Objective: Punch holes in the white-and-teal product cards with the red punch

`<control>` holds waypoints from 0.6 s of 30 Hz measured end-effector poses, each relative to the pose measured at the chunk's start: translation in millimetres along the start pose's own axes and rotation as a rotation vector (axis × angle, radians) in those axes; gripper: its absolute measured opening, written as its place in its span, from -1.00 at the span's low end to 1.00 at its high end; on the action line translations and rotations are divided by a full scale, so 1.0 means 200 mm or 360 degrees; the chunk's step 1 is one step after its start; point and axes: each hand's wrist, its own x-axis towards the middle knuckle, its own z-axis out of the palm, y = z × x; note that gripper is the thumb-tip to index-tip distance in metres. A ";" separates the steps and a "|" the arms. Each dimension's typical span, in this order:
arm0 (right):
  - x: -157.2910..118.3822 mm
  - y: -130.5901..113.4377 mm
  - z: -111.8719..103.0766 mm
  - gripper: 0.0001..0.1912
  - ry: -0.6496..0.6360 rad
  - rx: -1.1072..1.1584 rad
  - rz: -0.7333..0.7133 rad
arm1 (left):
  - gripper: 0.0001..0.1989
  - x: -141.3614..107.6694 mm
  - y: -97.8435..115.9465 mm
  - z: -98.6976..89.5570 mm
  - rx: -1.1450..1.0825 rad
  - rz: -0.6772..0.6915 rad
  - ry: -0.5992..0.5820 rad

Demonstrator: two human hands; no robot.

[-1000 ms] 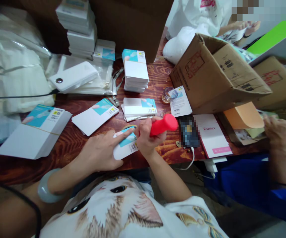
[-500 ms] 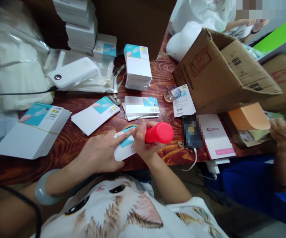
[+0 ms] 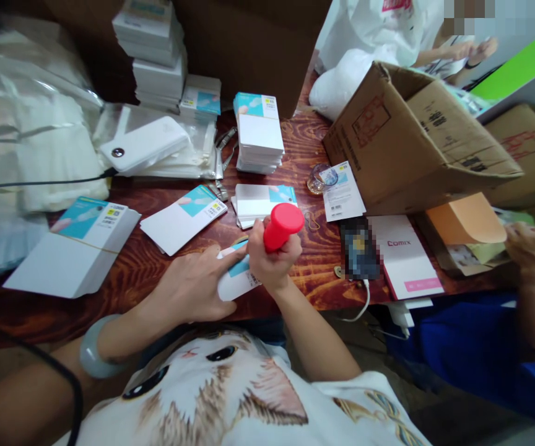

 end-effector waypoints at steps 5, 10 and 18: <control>-0.02 -0.05 -0.01 -0.69 0.0162 0.0287 -0.0147 | -0.03 -0.01 0.00 0.01 -0.0011 -0.0018 0.0025; -0.05 -0.06 -0.03 -0.65 0.0164 0.0303 -0.0181 | -0.03 -0.01 0.01 0.02 -0.0038 -0.0037 0.0038; -0.07 -0.07 -0.02 -0.75 0.0225 0.0206 -0.0224 | -0.01 0.00 0.01 0.01 -0.0030 -0.0060 -0.0012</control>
